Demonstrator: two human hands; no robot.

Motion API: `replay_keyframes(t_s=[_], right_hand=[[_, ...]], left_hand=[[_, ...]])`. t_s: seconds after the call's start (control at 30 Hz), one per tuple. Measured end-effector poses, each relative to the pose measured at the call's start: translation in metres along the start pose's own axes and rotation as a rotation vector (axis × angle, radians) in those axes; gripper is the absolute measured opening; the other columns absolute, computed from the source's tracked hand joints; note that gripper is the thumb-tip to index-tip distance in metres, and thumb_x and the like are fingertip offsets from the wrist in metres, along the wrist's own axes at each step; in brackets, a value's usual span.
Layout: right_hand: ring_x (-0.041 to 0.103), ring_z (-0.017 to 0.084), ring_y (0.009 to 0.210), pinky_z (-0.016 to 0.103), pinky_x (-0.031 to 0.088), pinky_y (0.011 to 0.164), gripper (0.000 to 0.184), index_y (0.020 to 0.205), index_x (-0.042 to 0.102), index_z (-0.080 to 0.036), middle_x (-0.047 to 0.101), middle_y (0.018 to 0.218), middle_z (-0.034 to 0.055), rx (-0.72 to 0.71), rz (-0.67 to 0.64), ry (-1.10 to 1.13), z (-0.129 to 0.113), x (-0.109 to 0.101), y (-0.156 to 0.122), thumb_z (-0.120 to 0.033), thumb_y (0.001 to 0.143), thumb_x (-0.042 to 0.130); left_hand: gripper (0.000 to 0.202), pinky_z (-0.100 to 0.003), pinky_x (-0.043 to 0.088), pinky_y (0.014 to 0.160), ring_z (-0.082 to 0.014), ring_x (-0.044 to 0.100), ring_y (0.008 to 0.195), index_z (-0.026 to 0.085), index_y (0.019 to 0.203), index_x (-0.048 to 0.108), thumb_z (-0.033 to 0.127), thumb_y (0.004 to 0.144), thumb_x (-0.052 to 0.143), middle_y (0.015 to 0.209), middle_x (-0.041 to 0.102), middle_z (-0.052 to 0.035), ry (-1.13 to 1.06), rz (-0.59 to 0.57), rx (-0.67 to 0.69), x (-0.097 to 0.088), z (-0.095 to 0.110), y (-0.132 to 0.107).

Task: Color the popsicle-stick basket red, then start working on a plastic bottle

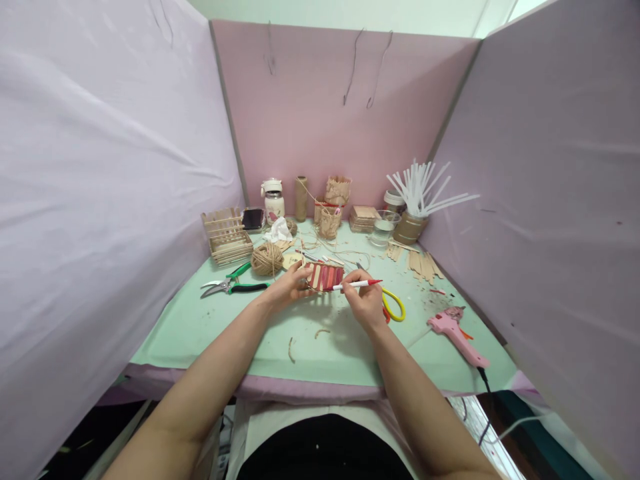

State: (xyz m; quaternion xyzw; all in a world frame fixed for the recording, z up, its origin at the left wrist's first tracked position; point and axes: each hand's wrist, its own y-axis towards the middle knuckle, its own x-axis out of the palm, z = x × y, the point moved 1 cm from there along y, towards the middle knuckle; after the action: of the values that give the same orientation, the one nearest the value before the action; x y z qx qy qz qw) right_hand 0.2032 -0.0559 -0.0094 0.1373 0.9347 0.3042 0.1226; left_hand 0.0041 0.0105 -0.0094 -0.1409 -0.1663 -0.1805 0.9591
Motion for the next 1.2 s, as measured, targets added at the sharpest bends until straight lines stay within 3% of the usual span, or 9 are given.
replay_keyframes(t_s=[0.47, 0.7, 0.83, 1.2], right_hand=[[0.062, 0.021, 0.070, 0.034, 0.046, 0.070, 0.014, 0.075, 0.067, -0.025, 0.069, 0.070, 0.0007, -0.011, 0.031, 0.005, 0.0020, 0.0012, 0.0008, -0.033, 0.086, 0.063], [0.061, 0.021, 0.070, 0.034, 0.046, 0.068, 0.016, 0.071, 0.066, -0.025, 0.067, 0.068, 0.0009, -0.009, -0.015, -0.010, 0.0025, 0.0008, 0.0003, -0.033, 0.084, 0.064], [0.062, 0.021, 0.070, 0.034, 0.047, 0.069, 0.015, 0.074, 0.067, -0.025, 0.069, 0.069, 0.0008, -0.009, 0.024, 0.005, 0.0040, 0.0016, 0.0008, -0.034, 0.086, 0.064], [0.062, 0.021, 0.072, 0.035, 0.046, 0.070, 0.016, 0.073, 0.067, -0.025, 0.069, 0.070, 0.0012, -0.007, 0.017, -0.002, 0.0036, 0.0016, 0.0002, -0.033, 0.086, 0.064]], left_hand=[[0.090, -0.036, 0.060, 0.084, -0.0250, 0.074, 0.097, 0.021, 0.139, 0.055, 0.046, 0.065, 0.099, 0.135, 0.069, -0.0200, 0.008, -0.008, -0.015, 0.0008, 0.0018, -0.0009], [0.086, -0.037, 0.061, 0.086, -0.0243, 0.075, 0.097, 0.022, 0.139, 0.055, 0.042, 0.067, 0.098, 0.136, 0.070, -0.0179, 0.007, -0.004, -0.013, 0.0021, 0.0027, -0.0027], [0.083, -0.037, 0.061, 0.086, -0.0252, 0.075, 0.099, 0.021, 0.137, 0.057, 0.043, 0.069, 0.097, 0.136, 0.069, -0.0187, 0.006, -0.008, -0.010, 0.0019, 0.0025, -0.0024], [0.089, -0.037, 0.060, 0.085, -0.0254, 0.075, 0.098, 0.021, 0.141, 0.054, 0.046, 0.067, 0.098, 0.133, 0.070, -0.0182, 0.021, -0.015, -0.016, 0.0009, 0.0028, -0.0018]])
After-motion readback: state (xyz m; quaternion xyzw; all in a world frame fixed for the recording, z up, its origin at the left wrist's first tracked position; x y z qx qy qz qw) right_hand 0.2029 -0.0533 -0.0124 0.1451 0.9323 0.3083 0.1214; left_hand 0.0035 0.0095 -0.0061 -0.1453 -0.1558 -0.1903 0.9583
